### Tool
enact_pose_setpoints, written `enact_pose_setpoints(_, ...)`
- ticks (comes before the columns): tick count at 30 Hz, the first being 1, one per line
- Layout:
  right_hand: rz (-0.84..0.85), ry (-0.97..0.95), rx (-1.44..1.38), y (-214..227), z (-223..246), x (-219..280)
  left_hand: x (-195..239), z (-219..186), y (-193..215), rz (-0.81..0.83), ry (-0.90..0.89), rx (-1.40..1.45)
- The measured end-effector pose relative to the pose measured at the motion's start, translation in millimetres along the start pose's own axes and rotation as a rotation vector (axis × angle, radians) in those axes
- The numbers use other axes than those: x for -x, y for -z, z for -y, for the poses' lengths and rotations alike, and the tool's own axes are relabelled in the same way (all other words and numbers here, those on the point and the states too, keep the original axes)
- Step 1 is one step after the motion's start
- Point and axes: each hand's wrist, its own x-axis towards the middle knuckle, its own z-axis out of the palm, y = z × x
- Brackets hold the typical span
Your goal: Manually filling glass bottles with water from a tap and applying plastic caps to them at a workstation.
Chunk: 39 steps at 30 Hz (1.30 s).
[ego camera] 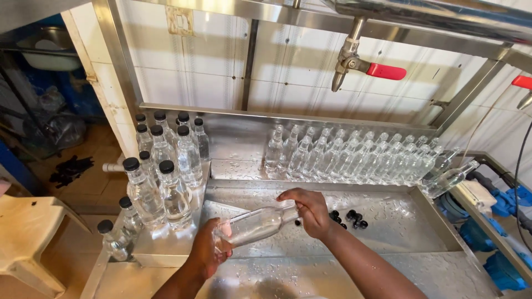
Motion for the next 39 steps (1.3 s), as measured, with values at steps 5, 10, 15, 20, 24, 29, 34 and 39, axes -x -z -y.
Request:
enact_pose_setpoints(5,-0.086,-0.744,-0.253,0,-3,14,26,-1,-9,-0.074,-0.483,-0.311)
enact_pose_setpoints(10,-0.247,-0.765,-0.145,-7,-37,48,22,-28,-6,-0.067,-0.396,-0.243)
enact_pose_setpoints(15,0.090,-0.264,0.424,-5,-51,53,-17,4,31,-0.087,-0.097,-0.141)
enact_pose_setpoints(20,-0.059,-1.155,0.009,-42,-60,54,-2,-15,49,-0.191,-0.548,-0.482)
enact_pose_setpoints(24,0.091,0.027,0.589,-31,-62,27,15,-33,77,-0.030,-0.140,-0.127)
enact_pose_setpoints(29,0.153,-0.415,0.515,-71,-41,-4,31,-33,81,-0.147,-0.267,-0.006)
enact_pose_setpoints(34,0.376,-1.522,-0.215,-102,-53,5,43,-27,111,-0.003,-1.562,-0.922)
enact_pose_setpoints(39,0.583,-1.594,-0.119,-119,-55,-13,27,-26,172,0.300,-2.024,-1.272)
